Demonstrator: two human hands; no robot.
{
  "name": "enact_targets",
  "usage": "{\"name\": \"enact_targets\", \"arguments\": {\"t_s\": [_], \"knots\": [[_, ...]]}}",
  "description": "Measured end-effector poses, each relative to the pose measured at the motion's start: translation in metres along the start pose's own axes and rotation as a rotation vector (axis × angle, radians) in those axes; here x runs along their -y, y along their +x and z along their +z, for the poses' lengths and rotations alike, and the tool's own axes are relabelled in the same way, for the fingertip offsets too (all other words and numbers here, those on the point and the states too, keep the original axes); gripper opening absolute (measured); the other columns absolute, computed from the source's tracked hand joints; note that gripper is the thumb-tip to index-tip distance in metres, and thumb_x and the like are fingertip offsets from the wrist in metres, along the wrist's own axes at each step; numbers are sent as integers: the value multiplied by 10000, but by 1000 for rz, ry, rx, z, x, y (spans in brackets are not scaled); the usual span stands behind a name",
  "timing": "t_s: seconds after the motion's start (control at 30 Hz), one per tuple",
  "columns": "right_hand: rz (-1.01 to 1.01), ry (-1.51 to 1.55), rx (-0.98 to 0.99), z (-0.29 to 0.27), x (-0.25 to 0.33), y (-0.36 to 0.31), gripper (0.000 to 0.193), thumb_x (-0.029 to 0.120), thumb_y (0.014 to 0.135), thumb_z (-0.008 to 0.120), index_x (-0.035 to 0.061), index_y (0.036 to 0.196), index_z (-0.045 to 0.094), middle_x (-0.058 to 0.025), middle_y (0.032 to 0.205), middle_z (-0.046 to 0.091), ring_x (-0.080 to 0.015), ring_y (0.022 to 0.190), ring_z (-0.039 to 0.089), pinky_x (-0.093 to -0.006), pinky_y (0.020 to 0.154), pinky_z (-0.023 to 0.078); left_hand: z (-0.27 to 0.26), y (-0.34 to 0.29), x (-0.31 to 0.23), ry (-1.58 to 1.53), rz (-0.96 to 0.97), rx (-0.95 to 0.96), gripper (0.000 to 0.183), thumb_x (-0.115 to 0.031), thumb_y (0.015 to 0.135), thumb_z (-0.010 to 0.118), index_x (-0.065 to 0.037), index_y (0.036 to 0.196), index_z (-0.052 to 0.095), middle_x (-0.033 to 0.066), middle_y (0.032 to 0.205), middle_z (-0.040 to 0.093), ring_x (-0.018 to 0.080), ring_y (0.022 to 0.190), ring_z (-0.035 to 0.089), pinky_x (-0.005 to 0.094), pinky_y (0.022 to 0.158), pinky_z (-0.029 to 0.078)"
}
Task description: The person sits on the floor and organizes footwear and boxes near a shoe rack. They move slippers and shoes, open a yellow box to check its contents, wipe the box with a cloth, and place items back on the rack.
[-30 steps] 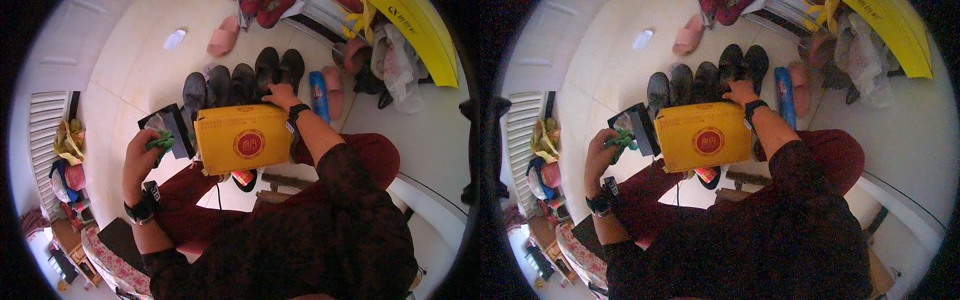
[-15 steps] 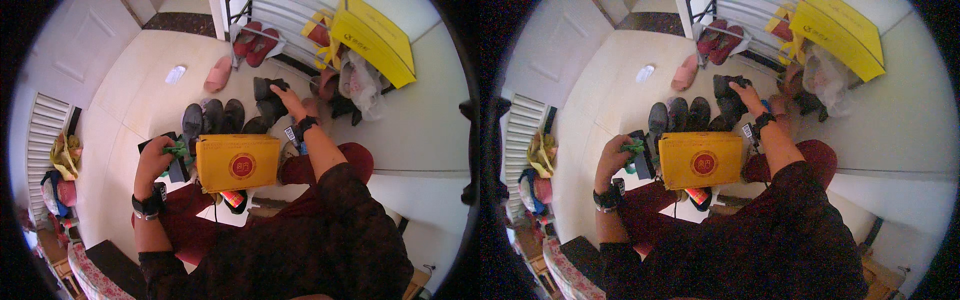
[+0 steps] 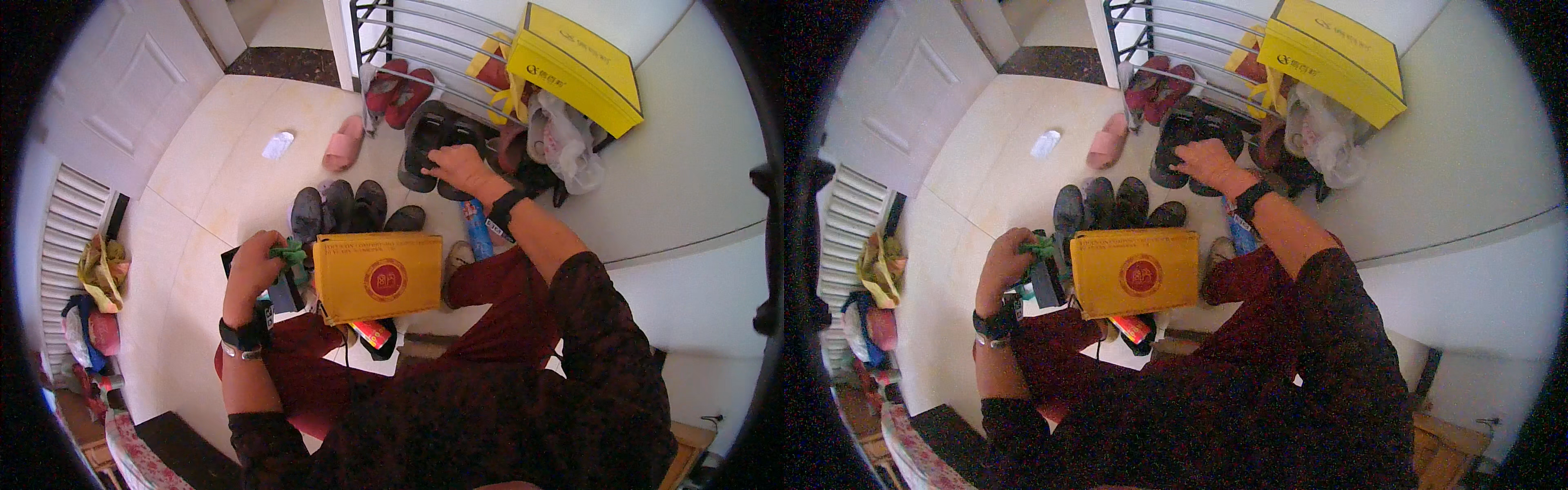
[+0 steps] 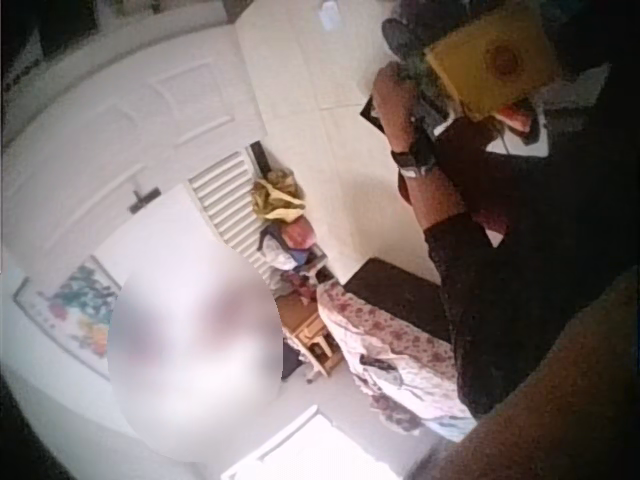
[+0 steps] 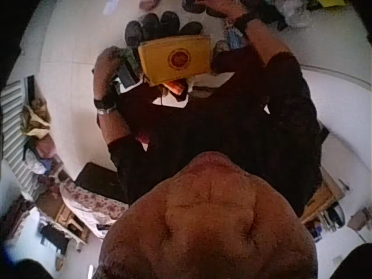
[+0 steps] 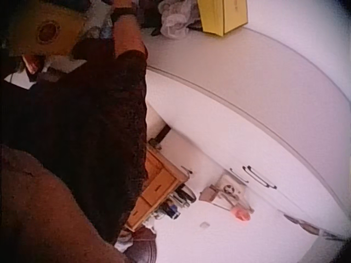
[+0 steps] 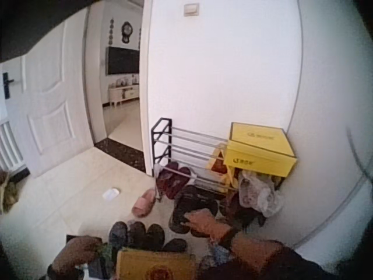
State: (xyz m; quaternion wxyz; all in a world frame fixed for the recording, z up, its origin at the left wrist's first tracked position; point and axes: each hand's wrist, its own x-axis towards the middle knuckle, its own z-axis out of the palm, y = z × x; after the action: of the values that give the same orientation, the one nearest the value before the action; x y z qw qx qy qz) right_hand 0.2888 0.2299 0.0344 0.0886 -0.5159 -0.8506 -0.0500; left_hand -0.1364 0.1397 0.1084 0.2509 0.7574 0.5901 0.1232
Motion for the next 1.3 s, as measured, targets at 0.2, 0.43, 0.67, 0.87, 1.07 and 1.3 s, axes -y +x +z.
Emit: {"name": "enact_targets", "arguments": {"t_s": [0.2,0.43,0.67,0.87,1.07,1.3], "knots": [[98,-48,-72,58,-69,5,223,308,802,659,96,821,590,-125,763,638,-329,763,646,-442,649,513,4,3,-3,-37,66,-26,219,-20,678,602,-50,895,609,144,901,623,352,867,601,394,743,476],[102,-33,-22,109,-88,15,201,280,820,642,88,847,586,-128,768,631,-337,761,638,-451,644,507,9,18,-15,-12,4,40,206,-20,696,600,-46,900,586,146,882,599,362,872,585,408,725,465],[-10,-97,-173,117,-104,50,154,249,831,618,98,832,587,-113,754,617,-303,734,637,-426,615,513,15,37,-28,-32,-47,102,204,-22,705,617,-55,905,595,138,868,591,357,865,589,408,715,466],[-37,-117,-170,127,-129,53,137,239,825,616,106,827,583,-108,773,612,-298,729,629,-417,622,518,17,42,-33,-7,-69,119,189,-28,718,636,-56,901,595,130,860,588,347,849,592,393,704,472],[-13,-135,-273,118,-168,48,141,227,795,634,105,817,567,-97,752,584,-282,744,618,-407,619,517,17,39,-32,-20,-169,156,199,-11,706,623,-57,898,593,130,858,583,350,832,585,395,694,469],[-59,-225,-313,123,-160,56,144,222,800,628,104,810,548,-89,741,571,-275,730,610,-390,604,516,18,38,-31,-48,-227,204,225,-12,690,622,-66,907,600,136,876,580,355,850,579,407,706,467]]}}
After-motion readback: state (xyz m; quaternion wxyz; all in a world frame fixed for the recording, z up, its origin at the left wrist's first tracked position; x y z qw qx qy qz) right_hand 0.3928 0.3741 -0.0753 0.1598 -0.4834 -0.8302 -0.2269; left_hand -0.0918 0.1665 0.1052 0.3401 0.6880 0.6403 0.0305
